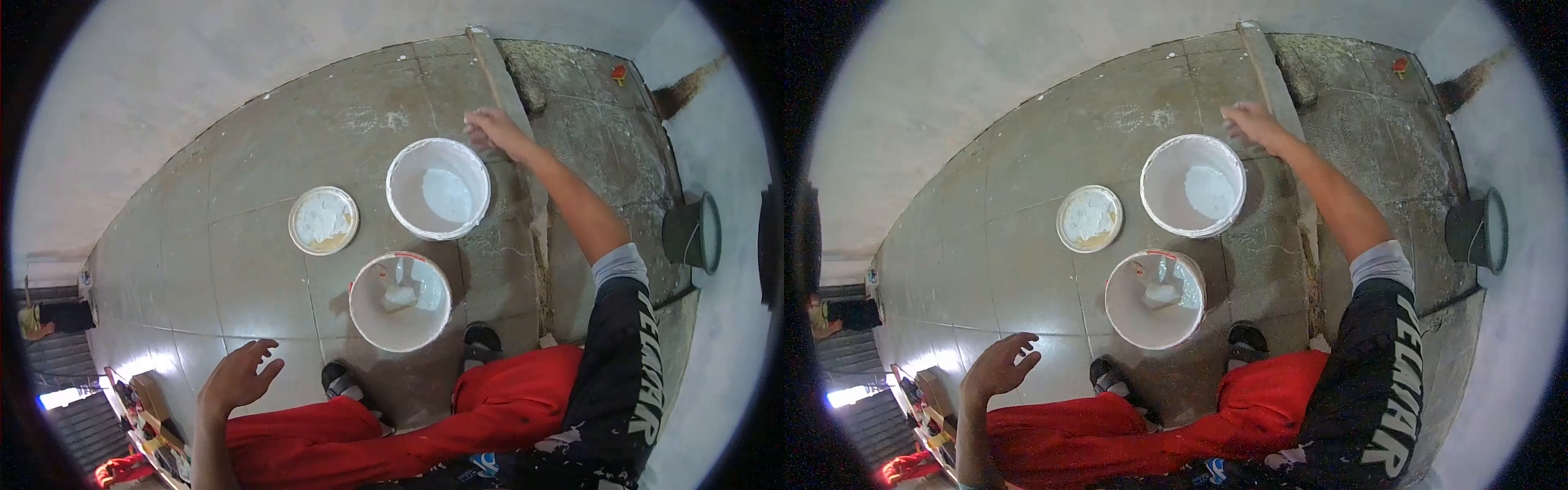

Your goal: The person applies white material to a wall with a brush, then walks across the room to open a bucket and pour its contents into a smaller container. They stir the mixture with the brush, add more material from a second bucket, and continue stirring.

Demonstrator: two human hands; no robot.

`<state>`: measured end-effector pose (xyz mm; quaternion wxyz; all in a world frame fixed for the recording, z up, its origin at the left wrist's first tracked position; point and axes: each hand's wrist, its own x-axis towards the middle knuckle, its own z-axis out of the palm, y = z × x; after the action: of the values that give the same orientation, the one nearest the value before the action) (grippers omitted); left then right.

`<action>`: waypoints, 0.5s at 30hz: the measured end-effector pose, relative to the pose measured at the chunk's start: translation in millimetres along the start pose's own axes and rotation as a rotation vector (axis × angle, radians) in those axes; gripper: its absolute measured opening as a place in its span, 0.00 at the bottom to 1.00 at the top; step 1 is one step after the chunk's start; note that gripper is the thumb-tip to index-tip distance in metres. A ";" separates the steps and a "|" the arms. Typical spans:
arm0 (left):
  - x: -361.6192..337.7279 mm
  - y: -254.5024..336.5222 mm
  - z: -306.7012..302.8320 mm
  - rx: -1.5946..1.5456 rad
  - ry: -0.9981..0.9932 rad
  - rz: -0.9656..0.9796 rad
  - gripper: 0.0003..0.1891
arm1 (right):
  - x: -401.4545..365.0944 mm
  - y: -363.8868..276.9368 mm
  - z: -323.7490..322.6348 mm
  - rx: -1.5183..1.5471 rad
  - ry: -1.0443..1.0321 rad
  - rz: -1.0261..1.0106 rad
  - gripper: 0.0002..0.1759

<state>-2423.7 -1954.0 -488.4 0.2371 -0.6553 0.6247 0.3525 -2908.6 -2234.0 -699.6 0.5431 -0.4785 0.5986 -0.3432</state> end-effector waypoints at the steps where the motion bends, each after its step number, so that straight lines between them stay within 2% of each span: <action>1: 0.6 4.9 -1.4 -0.011 0.010 0.027 0.22 | 0.5 15.7 1.1 -0.014 -0.043 0.057 0.21; 3: 1.0 9.1 -3.0 -0.023 0.015 0.052 0.22 | -6.3 22.7 4.3 -0.028 -0.088 0.117 0.21; 5: -0.6 9.3 -1.1 -0.024 0.011 0.058 0.22 | -10.7 27.3 6.4 -0.192 -0.185 0.161 0.16; 6: -2.0 7.2 1.4 -0.024 0.005 0.057 0.22 | -8.1 34.9 3.6 -0.191 -0.187 0.167 0.16; 8: -6.8 0.0 7.1 -0.060 0.020 -0.009 0.22 | -5.1 49.3 -5.8 -0.108 -0.359 0.192 0.16; 9: -9.8 -2.6 9.6 -0.061 0.018 -0.011 0.22 | -5.1 53.7 -9.3 -0.107 -0.361 0.195 0.16; 11: -16.5 -6.9 13.0 -0.054 0.021 -0.096 0.22 | -7.2 57.0 -12.1 0.004 -0.378 0.407 0.18; 15: -25.6 -10.7 17.0 -0.075 0.021 -0.120 0.23 | -20.9 47.9 -16.2 -0.069 -0.421 0.442 0.18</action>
<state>-2415.3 -1923.5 -481.2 0.2267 -0.7034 0.5732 0.3540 -2935.0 -2201.4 -734.6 0.7001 -0.4156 0.5737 -0.0896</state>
